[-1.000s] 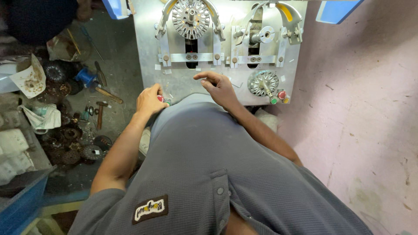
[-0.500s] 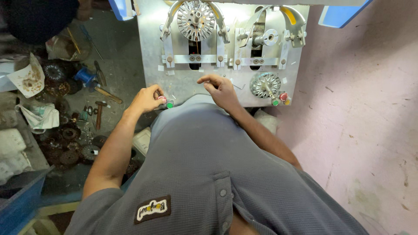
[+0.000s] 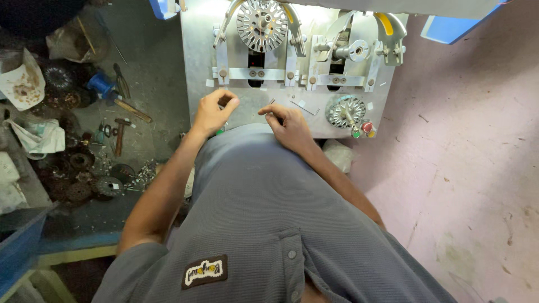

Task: The person uses an Allen key to tighten bolts on a circular metal component mounted on a machine. They remove the component, place it on the machine surface, and then use a caliper to measure its diameter. The person then places the component back onto the machine.

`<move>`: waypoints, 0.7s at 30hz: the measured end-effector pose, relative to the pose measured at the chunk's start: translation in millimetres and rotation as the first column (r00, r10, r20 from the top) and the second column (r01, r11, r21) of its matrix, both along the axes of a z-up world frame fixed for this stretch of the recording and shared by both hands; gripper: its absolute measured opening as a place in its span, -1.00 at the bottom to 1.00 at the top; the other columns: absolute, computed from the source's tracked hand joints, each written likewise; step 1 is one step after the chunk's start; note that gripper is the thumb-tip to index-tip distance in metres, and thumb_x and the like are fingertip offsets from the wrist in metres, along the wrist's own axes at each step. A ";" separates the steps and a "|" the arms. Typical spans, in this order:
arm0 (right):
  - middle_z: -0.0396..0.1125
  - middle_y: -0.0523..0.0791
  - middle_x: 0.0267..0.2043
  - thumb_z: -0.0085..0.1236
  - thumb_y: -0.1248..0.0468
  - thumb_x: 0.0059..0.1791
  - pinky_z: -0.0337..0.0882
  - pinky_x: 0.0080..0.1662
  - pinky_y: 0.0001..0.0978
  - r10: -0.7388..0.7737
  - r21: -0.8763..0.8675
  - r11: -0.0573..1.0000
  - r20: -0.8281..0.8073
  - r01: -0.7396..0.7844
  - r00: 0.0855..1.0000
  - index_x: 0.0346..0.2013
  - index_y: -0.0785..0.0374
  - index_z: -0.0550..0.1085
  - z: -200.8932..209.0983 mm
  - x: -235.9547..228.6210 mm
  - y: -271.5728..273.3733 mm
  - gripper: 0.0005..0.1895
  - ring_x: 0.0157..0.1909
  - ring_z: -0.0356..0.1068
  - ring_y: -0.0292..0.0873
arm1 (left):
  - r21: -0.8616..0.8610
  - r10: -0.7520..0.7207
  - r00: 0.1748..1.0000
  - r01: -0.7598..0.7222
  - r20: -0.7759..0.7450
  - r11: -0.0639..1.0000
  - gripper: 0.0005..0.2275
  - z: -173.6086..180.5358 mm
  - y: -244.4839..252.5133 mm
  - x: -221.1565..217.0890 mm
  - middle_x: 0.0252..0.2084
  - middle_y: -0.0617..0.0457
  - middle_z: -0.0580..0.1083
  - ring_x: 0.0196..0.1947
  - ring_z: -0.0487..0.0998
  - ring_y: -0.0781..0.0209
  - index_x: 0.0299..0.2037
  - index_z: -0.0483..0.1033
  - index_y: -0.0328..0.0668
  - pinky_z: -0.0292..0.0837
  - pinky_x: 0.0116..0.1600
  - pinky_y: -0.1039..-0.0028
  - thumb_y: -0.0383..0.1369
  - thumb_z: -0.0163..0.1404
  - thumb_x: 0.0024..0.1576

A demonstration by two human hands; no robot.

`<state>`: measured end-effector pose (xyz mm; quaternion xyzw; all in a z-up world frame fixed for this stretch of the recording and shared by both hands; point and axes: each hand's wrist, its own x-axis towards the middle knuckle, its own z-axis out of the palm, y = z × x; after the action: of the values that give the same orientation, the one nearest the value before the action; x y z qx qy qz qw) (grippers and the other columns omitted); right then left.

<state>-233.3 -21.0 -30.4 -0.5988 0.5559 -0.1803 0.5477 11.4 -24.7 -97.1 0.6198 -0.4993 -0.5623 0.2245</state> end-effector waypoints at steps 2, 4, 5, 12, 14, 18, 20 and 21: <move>0.27 -0.11 -0.58 0.07 0.33 0.03 0.21 -0.44 -0.38 0.024 -0.016 1.000 -0.018 -0.024 1.000 -0.12 0.21 0.58 4.3 2.3 -3.7 -0.81 -0.56 0.17 -0.31 | 0.102 0.107 0.958 -0.082 -0.265 0.991 -0.80 8.5 -12.7 -21.3 -0.22 0.03 0.63 -0.23 0.63 0.32 -0.05 0.55 -0.27 0.54 -0.11 0.52 -0.30 0.02 0.28; 0.28 -0.09 -0.59 0.07 0.33 0.03 0.21 -0.44 -0.37 0.041 -0.021 0.999 -0.038 -0.041 0.998 -0.12 0.20 0.59 8.3 5.1 -7.4 -0.81 -0.58 0.18 -0.29 | 0.203 0.194 0.872 -0.112 -0.450 0.973 -0.77 16.6 -25.6 -40.0 -0.21 0.02 0.64 -0.25 0.61 0.34 0.03 0.53 -0.28 0.53 -0.14 0.54 -0.31 -0.06 0.30; 0.28 -0.08 -0.60 0.07 0.32 0.03 0.21 -0.44 -0.36 0.045 -0.017 0.999 -0.051 -0.046 0.998 -0.13 0.20 0.59 10.3 5.7 -8.5 -0.82 -0.59 0.18 -0.29 | 0.226 0.235 0.843 -0.138 -0.484 0.964 -0.77 20.3 -30.6 -46.5 -0.23 0.02 0.64 -0.27 0.62 0.34 0.02 0.53 -0.29 0.54 -0.15 0.53 -0.33 -0.06 0.29; 0.21 -0.11 -0.61 0.07 0.34 0.03 0.18 -0.44 -0.37 0.035 0.021 0.999 -0.015 -0.035 0.999 -0.14 0.20 0.59 12.1 7.2 -12.7 -0.83 -0.58 0.12 -0.30 | 0.280 0.350 0.784 -0.233 -0.513 0.931 -0.85 32.0 -44.1 -58.6 -0.43 0.04 0.55 -0.43 0.54 0.35 -0.10 0.51 -0.39 0.47 -0.26 0.53 -0.41 0.01 0.27; 0.22 -0.13 -0.60 0.09 0.34 0.03 0.19 -0.43 -0.39 0.039 0.049 0.998 0.034 -0.041 0.999 -0.13 0.19 0.59 6.8 4.7 -13.3 -0.82 -0.56 0.11 -0.32 | 0.255 0.334 0.797 -0.232 -0.503 0.939 -0.87 33.6 -43.6 -57.4 -0.44 0.06 0.53 -0.45 0.52 0.37 -0.13 0.51 -0.39 0.46 -0.28 0.54 -0.43 0.02 0.26; 0.37 -0.15 -0.44 0.13 0.32 0.04 0.24 -0.37 -0.43 0.182 0.090 0.978 0.092 -0.191 0.979 -0.04 0.19 0.60 -8.3 -3.5 -20.0 -0.78 -0.48 0.15 -0.31 | 0.179 0.257 0.832 -0.192 -0.491 0.965 -0.89 45.2 -38.5 -52.2 -0.45 0.06 0.52 -0.47 0.51 0.39 -0.16 0.52 -0.38 0.47 -0.32 0.55 -0.45 0.02 0.25; 0.41 -0.14 -0.21 0.12 0.34 0.08 0.35 -0.17 -0.47 0.061 0.189 0.973 0.327 -0.129 0.943 0.10 0.26 0.49 -14.6 -6.2 -29.7 -0.71 -0.25 0.29 -0.34 | 0.119 0.178 0.876 -0.138 -0.448 0.983 -0.89 56.7 -32.9 -51.2 -0.44 0.07 0.53 -0.47 0.53 0.41 -0.18 0.51 -0.36 0.46 -0.34 0.55 -0.44 0.02 0.25; 0.43 -0.13 -0.10 0.11 0.34 0.09 0.40 -0.07 -0.49 -0.009 0.241 0.965 0.433 -0.107 0.902 0.18 0.29 0.44 -16.9 -5.9 -36.6 -0.66 -0.14 0.36 -0.36 | 0.076 0.118 0.906 -0.095 -0.407 0.993 -0.89 63.4 -29.6 -50.8 -0.43 0.08 0.54 -0.46 0.54 0.42 -0.19 0.51 -0.35 0.46 -0.34 0.56 -0.43 0.02 0.24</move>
<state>-239.2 -57.6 -47.3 -0.4814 0.4249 -0.2195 0.7346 -39.5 -54.3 -33.7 0.5201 -0.3910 -0.6801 0.3377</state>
